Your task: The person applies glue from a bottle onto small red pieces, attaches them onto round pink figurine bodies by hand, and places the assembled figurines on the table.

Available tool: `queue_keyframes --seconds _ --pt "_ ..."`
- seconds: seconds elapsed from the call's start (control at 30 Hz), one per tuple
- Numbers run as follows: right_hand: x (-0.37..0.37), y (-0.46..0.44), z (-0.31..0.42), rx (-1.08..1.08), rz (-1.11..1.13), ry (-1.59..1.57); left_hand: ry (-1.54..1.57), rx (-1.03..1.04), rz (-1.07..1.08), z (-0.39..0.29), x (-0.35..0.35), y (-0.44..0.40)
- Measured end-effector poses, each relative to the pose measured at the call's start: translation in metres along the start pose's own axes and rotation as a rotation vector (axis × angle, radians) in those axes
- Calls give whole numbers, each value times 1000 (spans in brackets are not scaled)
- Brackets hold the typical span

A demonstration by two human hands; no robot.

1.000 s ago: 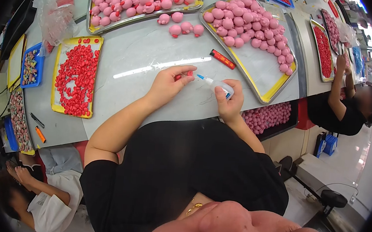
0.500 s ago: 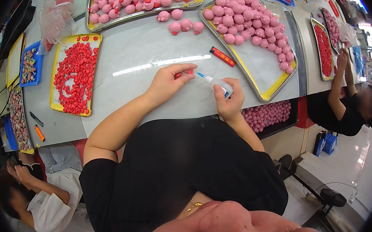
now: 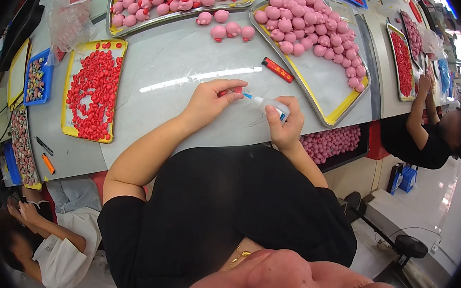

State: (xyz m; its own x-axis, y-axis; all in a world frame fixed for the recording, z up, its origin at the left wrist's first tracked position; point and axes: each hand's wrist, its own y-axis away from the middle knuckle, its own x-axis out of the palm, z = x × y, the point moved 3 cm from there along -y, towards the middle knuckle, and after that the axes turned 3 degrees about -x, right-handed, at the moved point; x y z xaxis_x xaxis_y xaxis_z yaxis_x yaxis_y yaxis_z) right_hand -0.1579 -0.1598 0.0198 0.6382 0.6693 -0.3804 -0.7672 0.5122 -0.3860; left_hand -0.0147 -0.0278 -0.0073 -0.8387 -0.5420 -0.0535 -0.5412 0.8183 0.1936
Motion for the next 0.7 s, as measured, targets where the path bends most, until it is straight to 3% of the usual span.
queue_keyframes --seconds 0.7 --pt "-7 -3 9 -152 -2 140 -120 110 -62 -2 4 1"
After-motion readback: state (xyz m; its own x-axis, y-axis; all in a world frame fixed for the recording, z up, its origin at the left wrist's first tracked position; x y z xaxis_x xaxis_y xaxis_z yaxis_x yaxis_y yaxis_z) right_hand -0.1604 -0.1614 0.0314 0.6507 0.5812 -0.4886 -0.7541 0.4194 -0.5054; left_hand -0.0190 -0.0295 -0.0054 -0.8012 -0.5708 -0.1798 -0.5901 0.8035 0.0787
